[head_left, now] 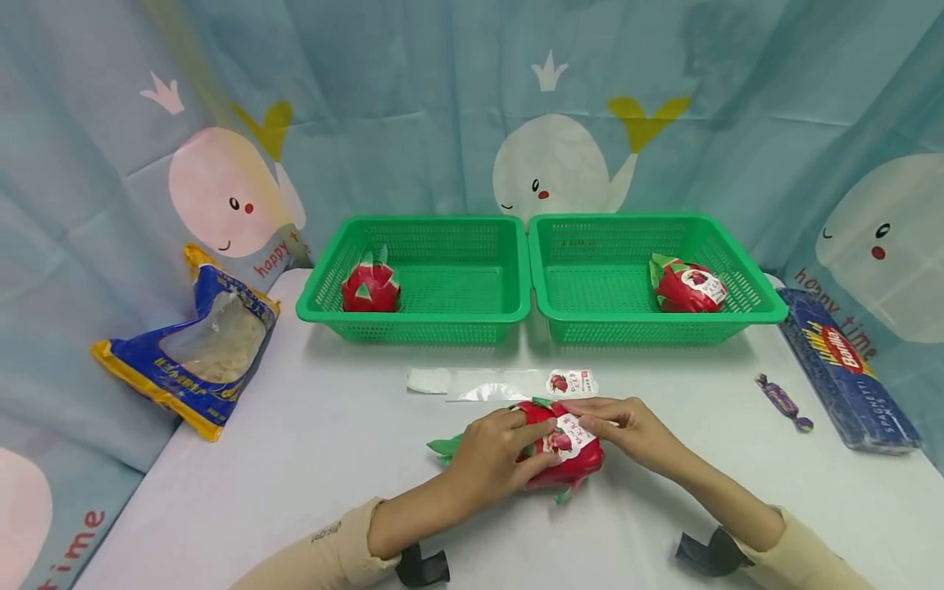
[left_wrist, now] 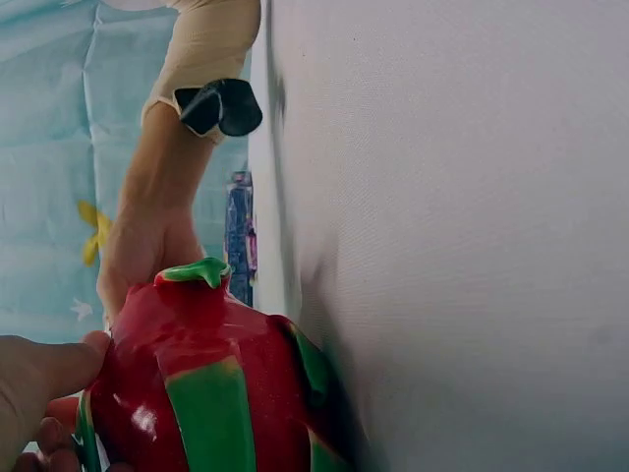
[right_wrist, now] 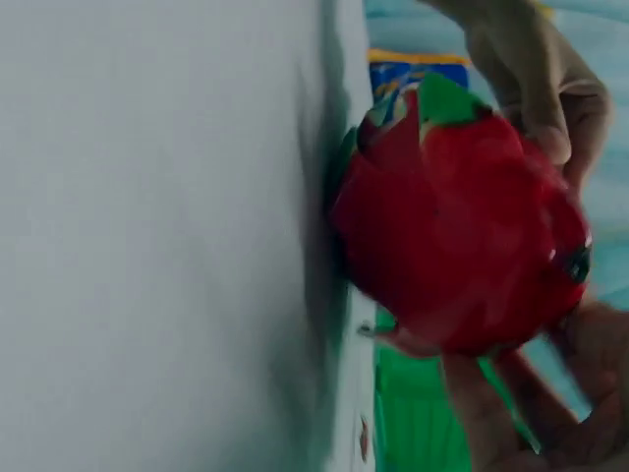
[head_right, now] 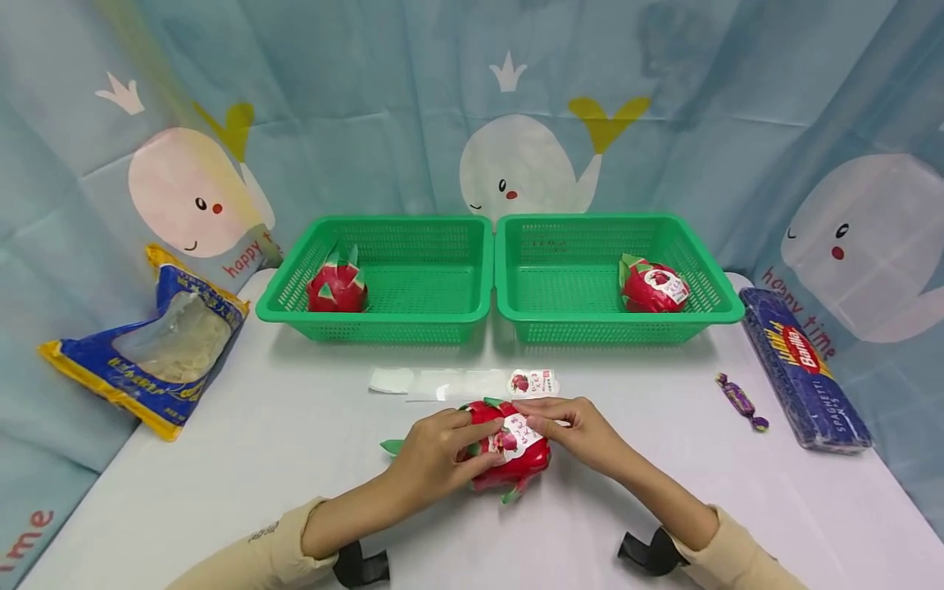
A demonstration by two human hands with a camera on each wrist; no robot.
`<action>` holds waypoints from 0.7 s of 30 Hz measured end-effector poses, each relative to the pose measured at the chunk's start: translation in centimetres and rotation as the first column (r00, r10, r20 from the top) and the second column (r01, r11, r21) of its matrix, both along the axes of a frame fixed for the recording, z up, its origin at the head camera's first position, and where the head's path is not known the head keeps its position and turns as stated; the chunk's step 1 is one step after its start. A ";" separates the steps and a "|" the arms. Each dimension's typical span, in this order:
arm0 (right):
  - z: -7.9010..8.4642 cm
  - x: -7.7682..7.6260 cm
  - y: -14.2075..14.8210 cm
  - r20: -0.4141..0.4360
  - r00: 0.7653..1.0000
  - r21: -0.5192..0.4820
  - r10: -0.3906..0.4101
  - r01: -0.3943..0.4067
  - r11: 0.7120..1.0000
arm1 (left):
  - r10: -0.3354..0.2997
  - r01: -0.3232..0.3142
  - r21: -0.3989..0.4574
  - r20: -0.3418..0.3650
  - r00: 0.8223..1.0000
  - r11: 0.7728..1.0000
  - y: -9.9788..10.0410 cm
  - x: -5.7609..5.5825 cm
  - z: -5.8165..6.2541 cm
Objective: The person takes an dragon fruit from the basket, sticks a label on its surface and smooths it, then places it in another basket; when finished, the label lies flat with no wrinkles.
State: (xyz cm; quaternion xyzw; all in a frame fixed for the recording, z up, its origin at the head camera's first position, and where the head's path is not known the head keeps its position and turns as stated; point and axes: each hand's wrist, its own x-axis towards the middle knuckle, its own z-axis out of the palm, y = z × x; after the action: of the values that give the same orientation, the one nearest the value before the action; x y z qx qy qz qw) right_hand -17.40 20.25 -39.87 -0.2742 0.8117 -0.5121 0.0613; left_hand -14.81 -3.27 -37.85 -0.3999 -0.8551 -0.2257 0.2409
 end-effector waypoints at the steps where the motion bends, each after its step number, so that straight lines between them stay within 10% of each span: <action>1: 0.2 0.0 0.0 0.008 1.000 0.015 -0.009 0.009 1.000 | -0.004 0.004 0.001 -0.001 1.000 1.000 0.0 0.0 0.0; 9: 0.7 -0.3 -0.2 0.192 0.981 0.040 -0.033 0.025 0.999 | -0.021 0.021 -0.014 -0.004 1.000 1.000 -0.2 0.1 -0.2; 21: 0.3 0.7 -0.3 -0.110 0.984 0.151 -0.138 0.153 0.976 | -0.032 0.032 -0.011 0.047 0.998 0.999 -0.7 0.0 -0.1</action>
State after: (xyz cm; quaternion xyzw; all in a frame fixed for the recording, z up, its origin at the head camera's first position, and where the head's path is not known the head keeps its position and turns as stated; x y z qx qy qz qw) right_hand -16.72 19.97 -39.58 -0.2332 0.8699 -0.4345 0.0052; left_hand -14.85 -3.93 -37.98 -0.4094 -0.8553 -0.2338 0.2149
